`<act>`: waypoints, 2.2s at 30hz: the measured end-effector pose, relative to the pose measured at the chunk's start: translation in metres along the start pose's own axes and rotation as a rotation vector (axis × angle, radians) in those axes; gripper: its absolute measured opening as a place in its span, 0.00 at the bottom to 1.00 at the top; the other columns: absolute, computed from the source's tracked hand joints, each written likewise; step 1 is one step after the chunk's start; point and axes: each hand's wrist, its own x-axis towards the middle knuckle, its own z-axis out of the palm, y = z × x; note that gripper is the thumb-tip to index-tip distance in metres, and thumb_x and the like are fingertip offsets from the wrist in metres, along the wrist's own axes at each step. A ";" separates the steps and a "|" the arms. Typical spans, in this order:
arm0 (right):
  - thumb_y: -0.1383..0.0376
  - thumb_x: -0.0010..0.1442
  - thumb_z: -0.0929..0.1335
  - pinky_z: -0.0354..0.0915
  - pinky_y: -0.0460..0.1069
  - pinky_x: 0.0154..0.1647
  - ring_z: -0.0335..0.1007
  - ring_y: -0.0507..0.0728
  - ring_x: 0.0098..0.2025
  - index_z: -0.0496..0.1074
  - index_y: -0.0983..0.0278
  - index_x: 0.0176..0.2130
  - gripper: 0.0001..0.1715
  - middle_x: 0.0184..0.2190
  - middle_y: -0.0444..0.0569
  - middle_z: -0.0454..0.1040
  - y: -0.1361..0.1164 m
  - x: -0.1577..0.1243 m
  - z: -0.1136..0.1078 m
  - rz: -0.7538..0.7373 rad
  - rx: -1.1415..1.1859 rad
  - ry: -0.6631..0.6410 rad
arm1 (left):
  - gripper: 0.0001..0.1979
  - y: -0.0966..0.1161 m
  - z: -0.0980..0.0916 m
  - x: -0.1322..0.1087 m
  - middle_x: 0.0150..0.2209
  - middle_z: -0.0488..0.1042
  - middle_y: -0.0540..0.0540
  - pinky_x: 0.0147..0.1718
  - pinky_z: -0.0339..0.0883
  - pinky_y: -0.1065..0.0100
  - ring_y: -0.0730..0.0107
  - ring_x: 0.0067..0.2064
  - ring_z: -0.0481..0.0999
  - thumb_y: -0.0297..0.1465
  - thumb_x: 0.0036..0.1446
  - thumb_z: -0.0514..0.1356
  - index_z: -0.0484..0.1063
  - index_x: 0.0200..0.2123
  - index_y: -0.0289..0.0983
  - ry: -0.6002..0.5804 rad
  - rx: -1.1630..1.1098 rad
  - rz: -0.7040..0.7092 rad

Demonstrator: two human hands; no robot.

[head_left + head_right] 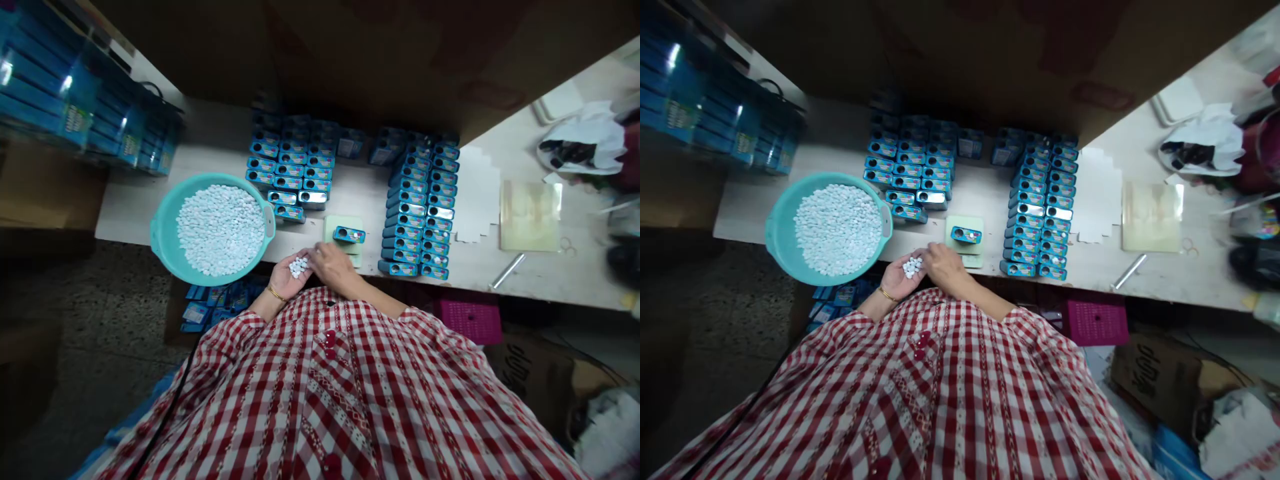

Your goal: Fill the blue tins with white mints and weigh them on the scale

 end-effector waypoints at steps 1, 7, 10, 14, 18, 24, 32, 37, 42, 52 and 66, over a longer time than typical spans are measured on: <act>0.68 0.64 0.59 0.63 0.53 0.41 0.60 0.60 0.46 0.66 0.67 0.51 0.17 0.50 0.59 0.65 -0.012 0.001 0.005 -0.056 0.041 -0.004 | 0.15 0.000 -0.003 -0.002 0.35 0.78 0.41 0.35 0.72 0.70 0.70 0.35 0.78 0.24 0.60 0.48 0.73 0.43 0.31 0.026 0.003 0.003; 0.73 0.63 0.58 0.66 0.52 0.42 0.62 0.59 0.47 0.67 0.71 0.45 0.13 0.44 0.59 0.68 -0.044 0.009 0.029 -0.208 0.084 -0.071 | 0.19 -0.003 -0.020 -0.012 0.36 0.78 0.40 0.44 0.70 0.64 0.66 0.39 0.78 0.27 0.63 0.45 0.70 0.50 0.29 0.090 -0.005 -0.017; 0.73 0.64 0.58 0.65 0.51 0.42 0.64 0.57 0.45 0.67 0.72 0.44 0.12 0.43 0.57 0.68 -0.041 0.010 0.029 -0.228 0.087 -0.086 | 0.19 -0.004 -0.024 -0.013 0.35 0.78 0.40 0.45 0.70 0.63 0.66 0.39 0.78 0.28 0.63 0.45 0.70 0.48 0.28 0.057 -0.008 -0.040; 0.71 0.64 0.60 0.65 0.48 0.37 0.65 0.55 0.40 0.67 0.69 0.43 0.09 0.39 0.53 0.68 -0.032 0.011 0.023 -0.170 0.154 -0.127 | 0.16 -0.003 -0.024 -0.011 0.25 0.76 0.45 0.40 0.72 0.65 0.69 0.30 0.77 0.25 0.62 0.45 0.72 0.41 0.29 0.097 -0.012 -0.041; 0.71 0.64 0.60 0.65 0.48 0.36 0.64 0.55 0.40 0.68 0.68 0.43 0.10 0.39 0.53 0.68 -0.029 0.008 0.013 -0.126 0.151 -0.139 | 0.14 -0.002 -0.017 -0.007 0.23 0.75 0.45 0.37 0.73 0.66 0.71 0.27 0.76 0.24 0.61 0.46 0.72 0.35 0.30 0.082 0.008 -0.053; 0.71 0.63 0.61 0.64 0.49 0.38 0.64 0.57 0.43 0.68 0.67 0.45 0.11 0.41 0.54 0.68 -0.009 0.006 -0.008 0.005 0.213 -0.060 | 0.12 -0.002 0.016 0.001 0.24 0.75 0.45 0.33 0.72 0.70 0.71 0.28 0.76 0.22 0.58 0.48 0.72 0.34 0.30 0.011 0.046 -0.029; 0.70 0.60 0.62 0.63 0.48 0.44 0.67 0.54 0.41 0.71 0.63 0.43 0.12 0.39 0.50 0.70 0.054 0.006 -0.018 0.187 0.400 0.159 | 0.15 -0.009 0.063 0.019 0.32 0.77 0.39 0.40 0.71 0.66 0.66 0.36 0.77 0.21 0.56 0.49 0.72 0.43 0.26 -0.075 0.077 0.029; 0.70 0.60 0.62 0.64 0.48 0.45 0.67 0.55 0.43 0.72 0.63 0.43 0.13 0.40 0.51 0.70 0.068 0.001 -0.011 0.269 0.394 0.249 | 0.12 -0.016 0.075 0.032 0.30 0.76 0.40 0.38 0.71 0.69 0.68 0.35 0.77 0.20 0.55 0.51 0.72 0.39 0.26 -0.045 0.063 0.071; 0.69 0.61 0.61 0.64 0.48 0.46 0.67 0.55 0.44 0.73 0.63 0.44 0.15 0.42 0.52 0.70 0.071 -0.002 -0.007 0.285 0.349 0.255 | 0.09 -0.017 0.074 0.039 0.30 0.77 0.40 0.38 0.71 0.70 0.68 0.36 0.78 0.20 0.55 0.54 0.73 0.36 0.27 -0.024 0.068 0.121; 0.67 0.63 0.59 0.63 0.51 0.48 0.65 0.58 0.45 0.73 0.63 0.45 0.17 0.42 0.53 0.71 0.083 -0.024 -0.009 0.399 0.242 0.303 | 0.11 -0.004 0.067 0.034 0.31 0.77 0.39 0.37 0.73 0.70 0.67 0.37 0.78 0.20 0.55 0.53 0.73 0.40 0.26 0.010 0.047 0.082; 0.65 0.65 0.59 0.62 0.52 0.48 0.64 0.58 0.46 0.71 0.66 0.45 0.15 0.45 0.55 0.70 0.030 -0.007 -0.011 0.138 0.227 0.140 | 0.15 -0.005 0.033 0.011 0.33 0.78 0.39 0.37 0.72 0.69 0.68 0.35 0.78 0.22 0.57 0.50 0.72 0.43 0.28 -0.028 0.031 -0.012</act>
